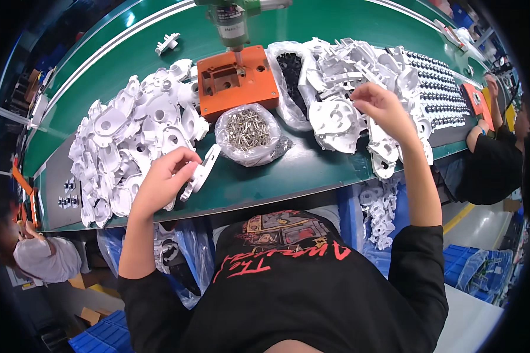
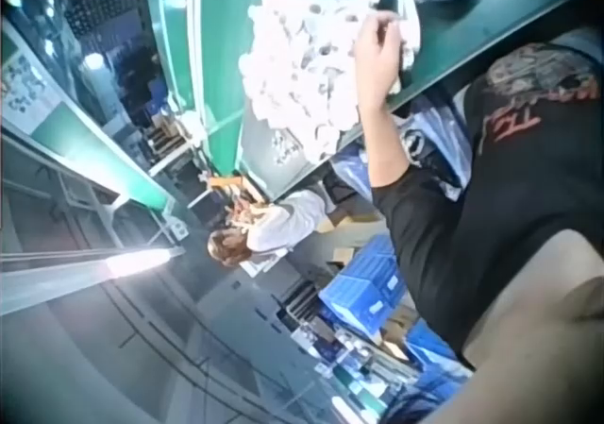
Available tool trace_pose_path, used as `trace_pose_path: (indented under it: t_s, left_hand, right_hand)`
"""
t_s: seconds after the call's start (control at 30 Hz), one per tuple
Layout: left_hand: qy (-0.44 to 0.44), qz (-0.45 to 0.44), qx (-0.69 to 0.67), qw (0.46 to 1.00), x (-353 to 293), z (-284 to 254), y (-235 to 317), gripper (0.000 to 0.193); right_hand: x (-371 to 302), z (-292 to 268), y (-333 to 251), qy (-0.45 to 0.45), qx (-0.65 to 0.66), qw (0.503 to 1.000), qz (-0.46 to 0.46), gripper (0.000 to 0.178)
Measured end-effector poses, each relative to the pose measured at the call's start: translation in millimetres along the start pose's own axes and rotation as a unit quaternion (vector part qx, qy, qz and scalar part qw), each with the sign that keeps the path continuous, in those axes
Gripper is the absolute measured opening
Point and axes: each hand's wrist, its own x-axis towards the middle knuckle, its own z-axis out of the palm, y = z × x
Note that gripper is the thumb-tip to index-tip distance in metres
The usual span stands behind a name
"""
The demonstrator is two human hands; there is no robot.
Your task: Manually inserting metal studs into plastic parts and using a hand press to secure them.
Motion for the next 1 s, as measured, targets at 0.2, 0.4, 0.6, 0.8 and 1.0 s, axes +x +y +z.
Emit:
trace_pose_path:
  t_s: [0.2,0.4,0.6,0.8,1.0]
  left_hand:
    - [0.015,0.008,-0.104,0.994,2,5,15,0.013]
    - [0.006,0.072,-0.231,0.970,-3,6,17,0.014]
    - [0.012,0.151,-0.372,0.916,12,26,13,0.022]
    - [0.012,0.219,-0.395,0.892,22,46,30,0.026]
    - [0.012,0.234,-0.396,0.888,24,51,38,0.024]
  right_hand:
    - [-22,46,-15,-0.012,-0.248,0.962,-0.117,0.042]
    - [-15,51,-9,-0.011,-0.269,0.948,-0.171,0.044]
    - [8,41,-14,-0.083,-0.201,0.971,-0.103,0.042]
    - [13,59,-10,-0.074,-0.263,0.945,-0.179,0.039]
    - [18,56,-9,-0.027,-0.191,0.968,-0.162,0.033]
